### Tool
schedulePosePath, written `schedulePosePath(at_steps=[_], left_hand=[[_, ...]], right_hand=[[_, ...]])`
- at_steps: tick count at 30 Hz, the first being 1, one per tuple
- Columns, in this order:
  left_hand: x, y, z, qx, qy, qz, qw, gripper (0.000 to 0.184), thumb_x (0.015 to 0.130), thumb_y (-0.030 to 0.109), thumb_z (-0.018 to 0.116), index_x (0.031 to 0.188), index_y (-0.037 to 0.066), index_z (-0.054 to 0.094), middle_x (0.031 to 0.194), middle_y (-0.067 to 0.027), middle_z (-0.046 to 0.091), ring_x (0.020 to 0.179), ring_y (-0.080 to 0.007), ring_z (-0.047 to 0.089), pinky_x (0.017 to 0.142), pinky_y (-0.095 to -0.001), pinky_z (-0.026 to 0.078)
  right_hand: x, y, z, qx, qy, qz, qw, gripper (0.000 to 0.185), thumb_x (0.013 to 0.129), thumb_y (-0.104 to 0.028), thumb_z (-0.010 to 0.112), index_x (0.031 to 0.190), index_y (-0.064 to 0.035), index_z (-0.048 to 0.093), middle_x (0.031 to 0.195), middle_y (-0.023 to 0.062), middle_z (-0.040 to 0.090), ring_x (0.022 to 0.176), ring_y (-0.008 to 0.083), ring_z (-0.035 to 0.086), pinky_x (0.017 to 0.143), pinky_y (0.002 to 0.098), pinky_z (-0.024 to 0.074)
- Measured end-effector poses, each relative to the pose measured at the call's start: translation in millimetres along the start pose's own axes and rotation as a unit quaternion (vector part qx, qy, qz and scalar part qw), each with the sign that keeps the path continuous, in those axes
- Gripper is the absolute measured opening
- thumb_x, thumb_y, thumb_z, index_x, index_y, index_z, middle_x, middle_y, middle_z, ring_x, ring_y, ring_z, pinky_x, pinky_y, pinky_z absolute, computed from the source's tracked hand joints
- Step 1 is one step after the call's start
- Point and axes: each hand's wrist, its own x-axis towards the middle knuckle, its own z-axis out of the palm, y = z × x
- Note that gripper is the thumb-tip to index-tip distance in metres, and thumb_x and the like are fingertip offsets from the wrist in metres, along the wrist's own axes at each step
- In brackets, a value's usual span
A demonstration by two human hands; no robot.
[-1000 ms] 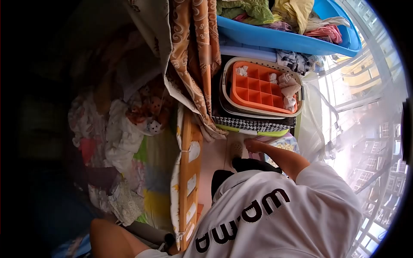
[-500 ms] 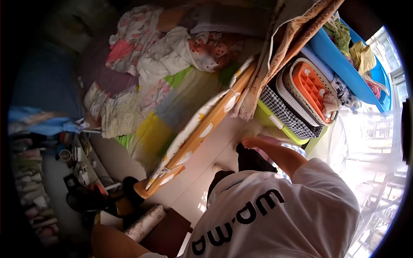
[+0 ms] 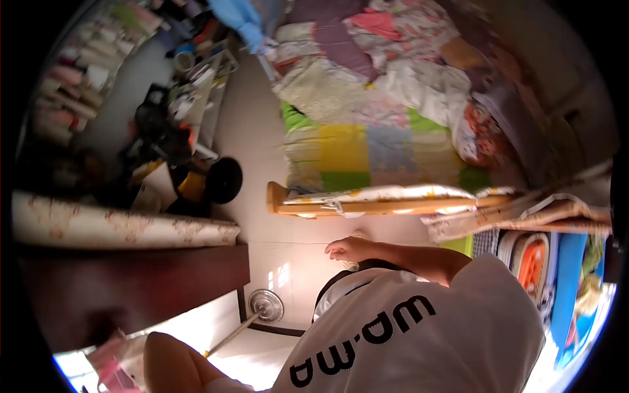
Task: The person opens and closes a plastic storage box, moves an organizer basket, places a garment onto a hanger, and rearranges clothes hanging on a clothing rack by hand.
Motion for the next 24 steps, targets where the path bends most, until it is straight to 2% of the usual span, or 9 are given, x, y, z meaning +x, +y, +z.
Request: schedulePosePath(at_steps=[8,10,11,12,13,14,17,20,24], left_hand=[[9.6,30.4,-39.0,-0.062,0.001,0.013,0.998,0.015,0.08,0.005,0.058,0.066,0.007,0.063,0.065,-0.0052,0.061,0.053,-0.0135,0.056,0.053,-0.0234,0.048],[-21.4,24.8,-54.6,-0.154,0.058,0.001,0.986,0.015,0.08,0.005,0.058,0.065,0.008,0.063,0.064,-0.005,0.061,0.052,-0.0132,0.056,0.052,-0.0231,0.048],[-38.6,-1.8,-47.0,-0.001,0.234,-0.004,0.972,0.01,0.078,0.008,0.064,0.068,0.007,0.066,0.063,-0.0059,0.062,0.057,-0.0135,0.059,0.054,-0.0243,0.049],[-70.7,1.1,-66.6,-0.006,0.235,-0.181,0.955,0.002,0.076,0.006,0.065,0.074,0.007,0.065,0.064,-0.0055,0.061,0.055,-0.0155,0.057,0.052,-0.0274,0.049],[-96.2,-15.6,-53.6,0.194,0.396,-0.266,0.857,0.012,0.077,0.008,0.066,0.088,0.005,0.064,0.071,-0.0079,0.06,0.063,-0.0164,0.057,0.058,-0.0281,0.049],[-120.1,-21.4,-66.9,0.265,0.379,-0.402,0.79,0.023,0.077,0.002,0.065,0.099,0.004,0.059,0.085,-0.0084,0.059,0.075,-0.0158,0.055,0.067,-0.0264,0.048],[-200.4,-39.3,-87.7,0.15,0.533,-0.577,0.6,0.034,0.076,-0.014,0.06,0.105,0.003,0.058,0.101,-0.0027,0.055,0.089,-0.0085,0.051,0.074,-0.0197,0.044],[-257.6,-54.0,-127.0,0.087,0.553,-0.588,0.584,0.034,0.077,-0.012,0.06,0.107,0.004,0.058,0.101,-0.0017,0.056,0.091,-0.0094,0.053,0.079,-0.0215,0.046],[-308.2,-69.4,-211.9,-0.011,0.489,-0.623,0.61,0.036,0.08,-0.008,0.059,0.113,0.004,0.055,0.107,-0.0023,0.056,0.096,-0.0104,0.053,0.083,-0.023,0.046]], right_hand=[[102.8,-47.0,-43.3,0.171,0.045,-0.115,0.978,0.022,0.094,-0.01,0.046,0.111,0.0007,0.053,0.097,0.0093,0.062,0.094,0.0138,0.059,0.085,0.0269,0.0475],[129.5,-55.9,-46.0,0.169,0.05,-0.129,0.976,0.021,0.094,-0.011,0.047,0.11,0.0004,0.054,0.097,0.009,0.062,0.094,0.0136,0.059,0.086,0.027,0.0472],[141.7,-62.7,-47.8,0.126,0.083,-0.144,0.978,0.02,0.092,-0.01,0.049,0.108,-0.0012,0.055,0.097,0.0086,0.062,0.092,0.0145,0.06,0.083,0.0269,0.0475],[152.9,-68.3,-48.9,0.084,0.118,-0.156,0.977,0.019,0.09,-0.009,0.052,0.107,-0.0027,0.056,0.097,0.0082,0.062,0.089,0.0154,0.06,0.081,0.0268,0.0479],[164.9,-73.3,-49.8,0.082,0.107,-0.161,0.978,0.019,0.09,-0.009,0.052,0.107,-0.0027,0.056,0.097,0.0082,0.062,0.089,0.0154,0.06,0.081,0.0268,0.0479],[178.1,-78.4,-51.6,-0.016,0.129,-0.188,0.974,0.019,0.087,-0.008,0.054,0.105,-0.0042,0.057,0.097,0.0084,0.062,0.087,0.0169,0.061,0.077,0.0275,0.0481],[225.1,-79.0,-47.3,-0.19,0.193,-0.283,0.92,0.021,0.08,-0.006,0.057,0.101,-0.007,0.059,0.091,0.0089,0.063,0.078,0.0208,0.061,0.065,0.0295,0.0475],[265.3,-73.3,-33.5,-0.237,0.2,-0.282,0.908,0.019,0.081,-0.008,0.057,0.1,-0.0066,0.059,0.085,0.0091,0.064,0.074,0.0216,0.061,0.065,0.03,0.0479],[332.3,-85.1,-4.7,-0.057,0.115,-0.036,0.991,0.02,0.083,-0.009,0.055,0.103,-0.0041,0.056,0.088,0.0101,0.067,0.083,0.024,0.065,0.073,0.0313,0.05]])
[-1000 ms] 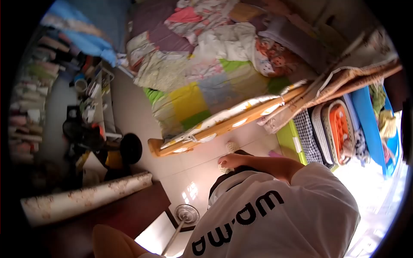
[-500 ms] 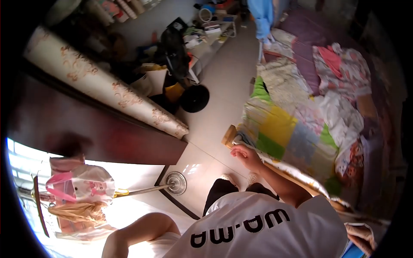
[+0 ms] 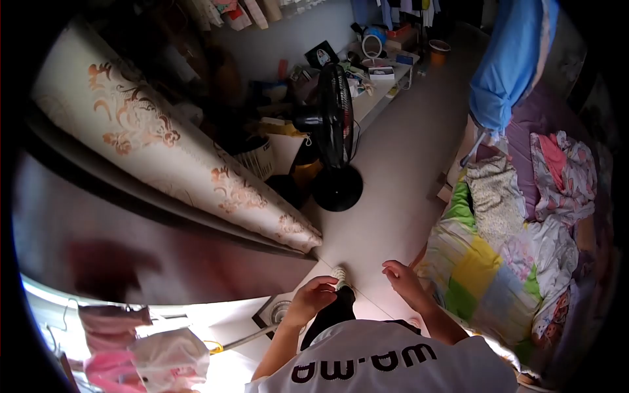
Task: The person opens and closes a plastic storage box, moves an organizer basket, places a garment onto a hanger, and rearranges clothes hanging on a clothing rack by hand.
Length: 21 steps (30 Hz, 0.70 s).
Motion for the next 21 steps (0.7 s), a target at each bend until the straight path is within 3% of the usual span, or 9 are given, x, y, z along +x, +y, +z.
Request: schedulePosePath(at_steps=[1,3,6,11,12,14,17,21], left_hand=[[16.1,5.3,-14.4,0.007,-0.031,0.004,1.0,0.037,0.08,-0.008,0.059,0.114,0.004,0.054,0.109,-0.0025,0.056,0.097,-0.0107,0.052,0.084,-0.0231,0.045],[45.5,27.9,-37.8,0.087,-0.068,-0.003,0.994,0.039,0.079,-0.008,0.057,0.116,0.004,0.053,0.113,-0.0033,0.055,0.099,-0.0112,0.052,0.085,-0.0234,0.045],[96.2,53.4,-69.7,0.171,-0.131,0.025,0.976,0.043,0.077,-0.01,0.053,0.117,0.006,0.053,0.115,-0.0036,0.054,0.099,-0.0133,0.052,0.083,-0.0239,0.045],[171.4,90.1,-72.9,0.176,-0.177,0.036,0.968,0.048,0.071,-0.013,0.048,0.114,0.006,0.056,0.114,-0.0042,0.054,0.097,-0.0149,0.053,0.08,-0.0237,0.045],[183.9,93.2,-68.0,0.152,-0.199,0.035,0.968,0.045,0.073,-0.012,0.048,0.114,0.006,0.055,0.113,-0.0019,0.055,0.094,-0.011,0.051,0.08,-0.022,0.043],[206.5,97.7,-55.7,0.172,-0.234,0.015,0.957,0.043,0.075,-0.011,0.048,0.114,0.006,0.055,0.111,-0.002,0.056,0.095,-0.0117,0.052,0.081,-0.0231,0.044],[235.2,111.1,-39.5,0.142,-0.301,-0.011,0.943,0.04,0.077,-0.009,0.048,0.114,0.004,0.056,0.109,-0.0032,0.057,0.098,-0.0121,0.053,0.084,-0.0252,0.044],[286.7,136.1,-28.0,0.161,-0.295,-0.011,0.942,0.035,0.079,-0.008,0.051,0.111,0.004,0.057,0.106,-0.0047,0.059,0.1,-0.0142,0.055,0.089,-0.0274,0.045]], right_hand=[[10.8,-5.5,8.2,0.07,-0.025,0.06,0.995,0.02,0.086,-0.009,0.054,0.105,-0.0031,0.054,0.09,0.0107,0.067,0.085,0.0222,0.065,0.074,0.0299,0.0504],[44.9,-18.8,30.8,0.201,-0.031,0.014,0.979,0.022,0.09,-0.009,0.051,0.111,-0.0006,0.051,0.091,0.0113,0.065,0.087,0.0165,0.064,0.078,0.0274,0.0494],[79.9,-47.2,42.0,0.242,-0.023,-0.003,0.97,0.024,0.09,-0.009,0.05,0.113,-0.0007,0.05,0.094,0.0106,0.064,0.09,0.0162,0.062,0.08,0.0266,0.0489],[101.0,-53.3,30.2,0.26,-0.022,0.08,0.962,0.025,0.091,-0.007,0.047,0.114,-0.0004,0.049,0.095,0.0107,0.063,0.089,0.0167,0.061,0.082,0.0275,0.0485],[103.6,-51.5,23.2,0.248,-0.01,0.08,0.966,0.025,0.09,-0.007,0.047,0.114,-0.0003,0.05,0.095,0.0108,0.063,0.089,0.0167,0.061,0.081,0.0274,0.0486],[110.2,-47.0,9.4,0.235,0.005,0.081,0.969,0.025,0.09,-0.007,0.047,0.114,-0.0002,0.05,0.094,0.0109,0.064,0.089,0.0168,0.061,0.081,0.0274,0.0487],[127.4,-32.9,-11.3,0.241,0.085,0.159,0.953,0.025,0.09,-0.009,0.049,0.113,-0.0003,0.051,0.093,0.011,0.065,0.085,0.0172,0.062,0.079,0.0279,0.0495],[175.3,-12.7,-48.4,0.277,0.094,0.159,0.943,0.026,0.09,-0.01,0.05,0.114,0.0,0.051,0.092,0.0115,0.065,0.084,0.0174,0.062,0.078,0.0283,0.05]])
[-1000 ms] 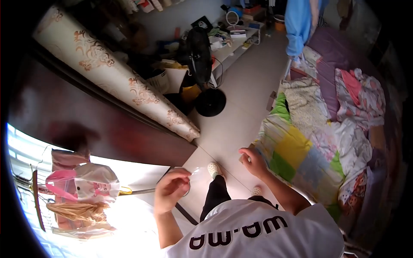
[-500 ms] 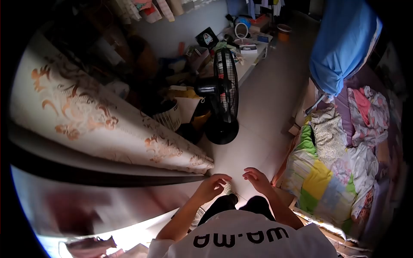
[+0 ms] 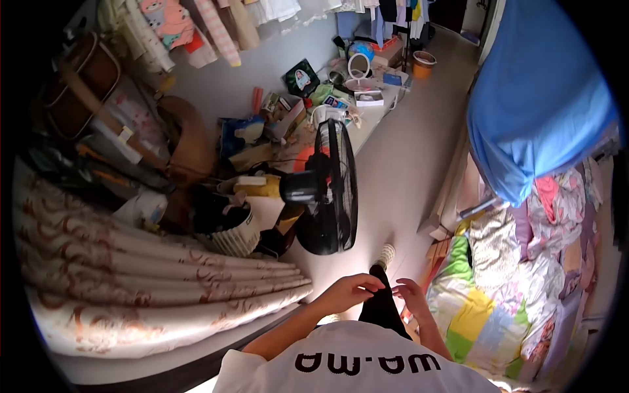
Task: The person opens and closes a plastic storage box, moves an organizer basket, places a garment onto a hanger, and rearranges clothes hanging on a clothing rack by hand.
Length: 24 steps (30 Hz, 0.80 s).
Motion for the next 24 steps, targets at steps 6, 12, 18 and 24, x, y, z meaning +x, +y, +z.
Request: schedulePosePath(at_steps=[6,12,18,24], left_hand=[[104.7,50.9,-43.4,-0.037,0.091,0.048,0.994,0.028,0.086,-0.004,0.048,0.113,0.002,0.055,0.107,-0.0058,0.058,0.101,-0.0146,0.055,0.089,-0.0271,0.046],[195.3,113.1,-82.0,0.03,0.099,0.101,0.989,0.026,0.089,0.003,0.049,0.114,0.003,0.054,0.111,-0.0079,0.055,0.101,-0.0163,0.055,0.087,-0.0274,0.045],[224.8,144.9,-118.4,0.01,0.174,0.094,0.98,0.024,0.088,0.001,0.051,0.111,0.003,0.057,0.11,-0.0068,0.056,0.1,-0.0144,0.055,0.082,-0.0261,0.046],[269.4,185.3,-169.8,0.008,0.179,0.017,0.984,0.024,0.089,0.005,0.053,0.113,0.003,0.055,0.106,-0.0052,0.058,0.098,-0.0134,0.055,0.086,-0.0269,0.044]], right_hand=[[116.5,-99.5,-48.0,-0.006,-0.029,-0.002,1.0,0.027,0.092,-0.012,0.049,0.117,-0.0013,0.05,0.096,0.0112,0.063,0.086,0.0176,0.061,0.078,0.0276,0.0493],[206.3,-205.0,-98.6,0.046,0.002,0.008,0.999,0.028,0.094,-0.021,0.046,0.116,-0.0036,0.049,0.097,0.0094,0.062,0.085,0.0179,0.062,0.078,0.0286,0.0486],[287.8,-256.8,-114.5,0.036,-0.034,0.016,0.999,0.028,0.094,-0.021,0.046,0.116,-0.003,0.05,0.097,0.0105,0.062,0.086,0.0187,0.062,0.08,0.029,0.0495],[372.1,-290.9,-124.8,0.051,-0.063,0.04,0.996,0.028,0.094,-0.02,0.045,0.116,-0.0028,0.05,0.098,0.0114,0.063,0.086,0.0183,0.063,0.08,0.0294,0.0501]])
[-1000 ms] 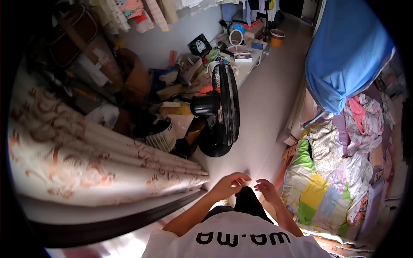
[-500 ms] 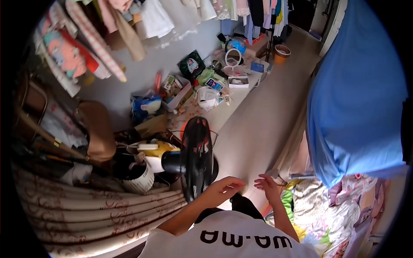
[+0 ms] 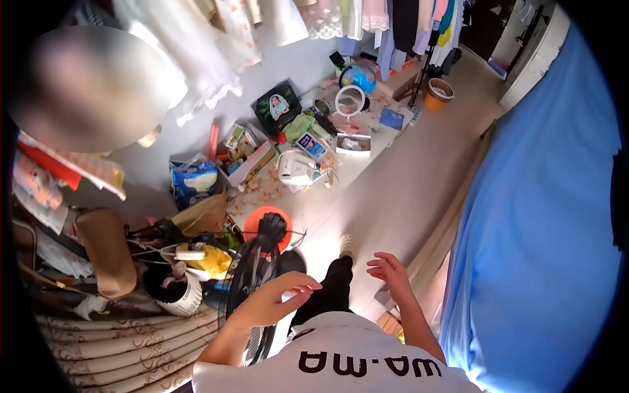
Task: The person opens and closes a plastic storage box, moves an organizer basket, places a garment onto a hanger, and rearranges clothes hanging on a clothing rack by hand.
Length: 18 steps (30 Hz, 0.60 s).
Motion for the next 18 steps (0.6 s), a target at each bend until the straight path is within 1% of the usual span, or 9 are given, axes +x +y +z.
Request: schedulePosePath(at_steps=[1,3,6,9,10,13,14,16,18], left_hand=[[17.8,4.6,-7.0,0.013,-0.008,0.015,1.0,0.024,0.089,0.005,0.053,0.113,0.003,0.055,0.106,-0.0053,0.058,0.098,-0.0134,0.055,0.086,-0.0269,0.044],[48.8,14.7,-21.6,0.027,-0.016,0.024,0.999,0.024,0.09,0.005,0.052,0.113,0.004,0.055,0.105,-0.0053,0.058,0.098,-0.0133,0.056,0.086,-0.027,0.044],[98.1,35.4,-44.7,0.046,-0.034,-0.033,0.998,0.023,0.09,0.008,0.051,0.113,0.003,0.055,0.103,-0.0062,0.06,0.097,-0.0144,0.056,0.085,-0.0274,0.045],[147.4,59.1,-67.1,0.088,-0.036,-0.063,0.993,0.024,0.09,0.009,0.051,0.113,0.004,0.056,0.101,-0.0065,0.06,0.094,-0.0145,0.057,0.083,-0.0277,0.045],[167.4,65.9,-71.3,0.089,-0.036,-0.064,0.993,0.024,0.09,0.009,0.051,0.113,0.004,0.056,0.101,-0.0065,0.06,0.094,-0.0145,0.057,0.083,-0.0277,0.045],[232.0,75.5,-71.7,0.103,-0.048,-0.018,0.993,0.024,0.09,0.013,0.052,0.112,0.005,0.056,0.101,-0.0064,0.061,0.092,-0.0144,0.057,0.082,-0.0275,0.046],[255.3,73.6,-69.1,0.107,-0.055,-0.02,0.993,0.024,0.09,0.013,0.052,0.112,0.005,0.056,0.101,-0.0064,0.061,0.092,-0.0144,0.057,0.082,-0.0275,0.046],[301.0,67.3,-57.8,0.103,-0.111,0.006,0.988,0.023,0.091,0.014,0.051,0.111,0.006,0.057,0.1,-0.0055,0.062,0.091,-0.0145,0.058,0.08,-0.0274,0.046],[350.2,68.8,-36.7,0.119,-0.122,0.011,0.985,0.023,0.09,0.015,0.051,0.111,0.007,0.057,0.099,-0.0049,0.062,0.09,-0.0147,0.058,0.08,-0.0277,0.046]], right_hand=[[17.7,-5.9,-7.8,0.005,-0.003,-0.007,1.0,0.028,0.094,-0.018,0.045,0.117,-0.0024,0.05,0.098,0.0118,0.063,0.085,0.0179,0.063,0.081,0.0289,0.0504],[50.2,-20.4,-23.1,-0.004,0.007,-0.007,1.0,0.028,0.094,-0.019,0.045,0.116,-0.0026,0.05,0.098,0.0116,0.063,0.085,0.0181,0.063,0.081,0.029,0.0503],[101.3,-59.3,-47.6,-0.029,0.023,-0.003,0.999,0.027,0.094,-0.02,0.046,0.115,-0.0028,0.051,0.097,0.0113,0.063,0.084,0.0181,0.063,0.08,0.0291,0.0503],[144.6,-98.2,-70.8,-0.037,0.012,-0.018,0.999,0.027,0.094,-0.02,0.047,0.115,-0.0029,0.051,0.097,0.0114,0.063,0.083,0.0183,0.063,0.078,0.0293,0.0505],[155.9,-106.4,-80.2,-0.04,0.028,-0.017,0.999,0.027,0.093,-0.02,0.047,0.115,-0.003,0.051,0.097,0.0116,0.063,0.084,0.0186,0.063,0.078,0.0294,0.0504],[182.8,-120.4,-105.7,-0.02,0.063,-0.012,0.998,0.027,0.093,-0.02,0.047,0.114,-0.0034,0.052,0.097,0.012,0.063,0.084,0.0189,0.063,0.078,0.0295,0.0504],[193.6,-127.0,-113.3,-0.011,0.072,-0.017,0.997,0.027,0.093,-0.02,0.047,0.114,-0.0038,0.052,0.096,0.0122,0.063,0.084,0.019,0.063,0.078,0.0295,0.0504],[206.8,-142.7,-124.0,-0.007,0.087,-0.003,0.996,0.027,0.094,-0.02,0.046,0.115,-0.0045,0.051,0.096,0.0122,0.064,0.084,0.019,0.063,0.079,0.0297,0.0505],[222.9,-143.7,-143.6,0.02,0.083,0.021,0.996,0.027,0.095,-0.021,0.044,0.114,-0.0039,0.052,0.097,0.0109,0.063,0.085,0.0189,0.062,0.078,0.029,0.0496]])
